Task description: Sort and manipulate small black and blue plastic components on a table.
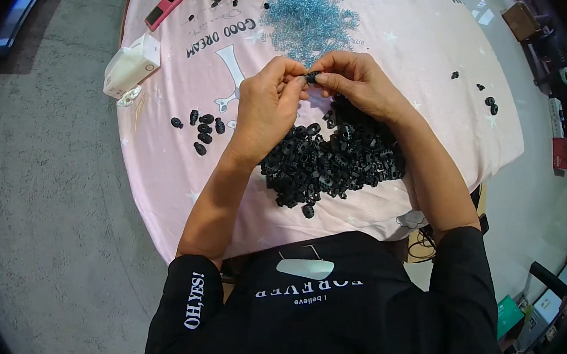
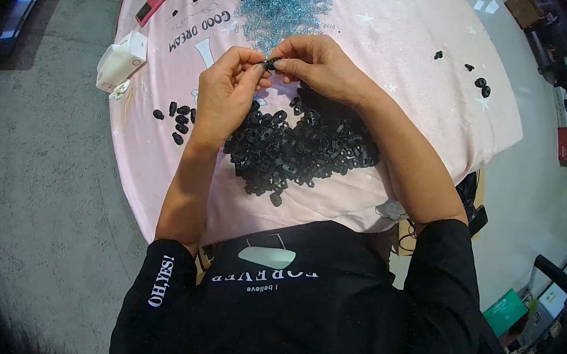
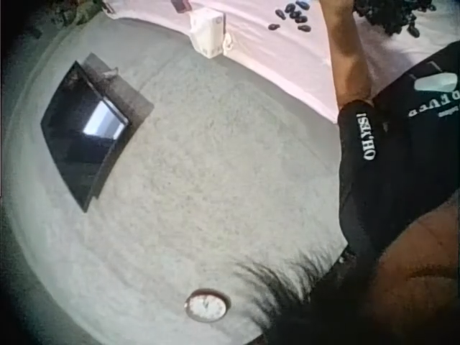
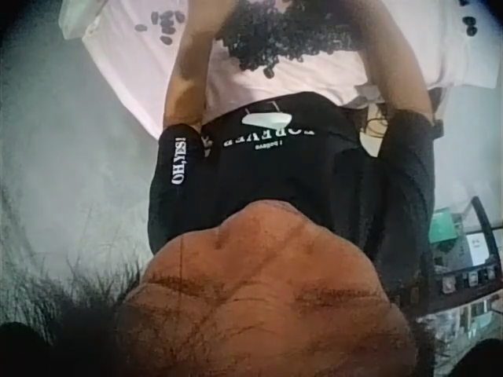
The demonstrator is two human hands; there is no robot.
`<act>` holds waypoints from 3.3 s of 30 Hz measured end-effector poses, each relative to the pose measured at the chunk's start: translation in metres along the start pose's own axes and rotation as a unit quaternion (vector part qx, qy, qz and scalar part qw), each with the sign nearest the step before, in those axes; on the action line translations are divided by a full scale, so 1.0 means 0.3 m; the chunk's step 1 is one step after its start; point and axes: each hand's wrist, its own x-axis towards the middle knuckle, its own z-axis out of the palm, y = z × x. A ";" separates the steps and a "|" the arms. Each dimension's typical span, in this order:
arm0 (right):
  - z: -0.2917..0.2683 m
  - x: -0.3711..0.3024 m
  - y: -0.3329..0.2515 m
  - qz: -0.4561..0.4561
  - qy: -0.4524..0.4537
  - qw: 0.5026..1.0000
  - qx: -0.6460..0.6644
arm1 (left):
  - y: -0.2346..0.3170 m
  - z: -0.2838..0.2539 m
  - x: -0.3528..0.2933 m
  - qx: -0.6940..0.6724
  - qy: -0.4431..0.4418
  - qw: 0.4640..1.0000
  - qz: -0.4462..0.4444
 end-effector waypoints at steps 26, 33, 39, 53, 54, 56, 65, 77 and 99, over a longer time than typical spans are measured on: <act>0.004 0.002 0.007 0.010 0.003 1.000 -0.019 | 0.020 0.000 -0.010 0.105 -0.004 0.994 0.034; 0.003 -0.001 -0.006 0.019 -0.005 1.000 -0.002 | 0.020 0.013 -0.011 0.080 0.012 0.996 0.032; -0.003 -0.004 -0.006 0.002 -0.005 0.999 -0.037 | 0.008 0.021 -0.019 0.074 0.017 0.997 0.024; 0.028 -0.009 -0.004 -0.045 0.041 0.996 -0.070 | 0.028 0.032 -0.040 0.143 0.064 0.985 0.068; 0.027 -0.006 -0.005 -0.035 0.037 0.997 -0.051 | 0.032 0.030 -0.033 0.096 0.051 0.993 0.036; 0.030 -0.003 -0.019 -0.034 0.036 0.998 -0.046 | 0.029 0.022 -0.023 0.049 0.039 0.998 0.004; 0.025 0.000 -0.011 -0.023 0.022 0.999 -0.013 | 0.020 -0.016 -0.004 -0.016 -0.022 0.998 -0.048; 0.020 -0.005 -0.019 -0.012 0.013 1.000 -0.023 | 0.022 -0.018 -0.003 -0.015 -0.026 0.999 -0.039; 0.064 -0.018 -0.017 -0.042 0.075 0.992 -0.089 | 0.021 -0.007 -0.026 0.148 0.016 0.987 0.054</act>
